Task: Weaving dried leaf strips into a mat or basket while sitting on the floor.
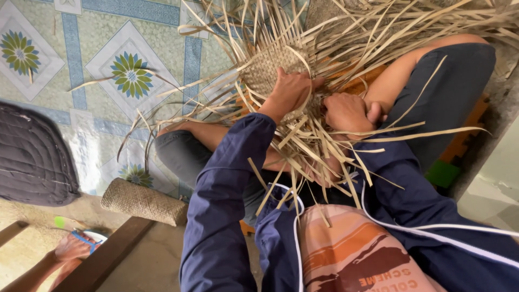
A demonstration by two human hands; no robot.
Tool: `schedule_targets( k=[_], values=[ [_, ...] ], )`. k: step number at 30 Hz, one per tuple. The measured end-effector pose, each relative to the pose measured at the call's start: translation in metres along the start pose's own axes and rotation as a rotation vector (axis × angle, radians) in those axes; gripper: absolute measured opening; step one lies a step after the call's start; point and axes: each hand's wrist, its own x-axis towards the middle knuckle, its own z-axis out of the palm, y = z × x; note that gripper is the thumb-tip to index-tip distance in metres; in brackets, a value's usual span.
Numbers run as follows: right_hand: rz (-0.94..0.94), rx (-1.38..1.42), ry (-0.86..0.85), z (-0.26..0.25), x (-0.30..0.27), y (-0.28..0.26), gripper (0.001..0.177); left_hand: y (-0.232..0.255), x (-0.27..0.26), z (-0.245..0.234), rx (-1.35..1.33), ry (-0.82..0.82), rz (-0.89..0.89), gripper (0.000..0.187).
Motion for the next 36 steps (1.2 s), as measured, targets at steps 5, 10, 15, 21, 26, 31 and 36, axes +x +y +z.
schedule_targets(
  k=[5, 10, 15, 21, 26, 31, 36],
  values=[
    [0.027, 0.006, -0.055, 0.012, 0.007, 0.006, 0.027, 0.002, -0.015, -0.03, -0.125, 0.033, 0.007, 0.038],
    [-0.085, 0.177, -0.05, -0.038, -0.022, -0.003, 0.018, -0.001, -0.017, -0.015, -0.12, 0.023, -0.015, 0.038],
    [-0.249, 0.157, 0.203, -0.023, -0.006, 0.035, 0.028, 0.001, -0.011, -0.027, -0.139, 0.019, -0.04, 0.038],
    [-0.373, 0.304, 0.338, -0.06, -0.023, 0.022, 0.021, -0.04, -0.075, -0.11, -0.973, 0.232, -0.172, 0.048],
    [-0.416, 0.322, 0.452, -0.065, -0.03, 0.036, 0.026, -0.013, -0.208, -0.163, -0.63, 0.957, -0.713, 0.035],
    [-0.521, 0.166, 0.258, -0.06, -0.026, 0.041, 0.045, 0.067, -0.262, -0.17, -0.36, 0.723, -0.684, 0.019],
    [-0.616, 0.266, 0.036, -0.066, -0.028, 0.022, 0.065, 0.083, -0.243, -0.149, -0.403, 0.508, -0.639, 0.062]
  ],
)
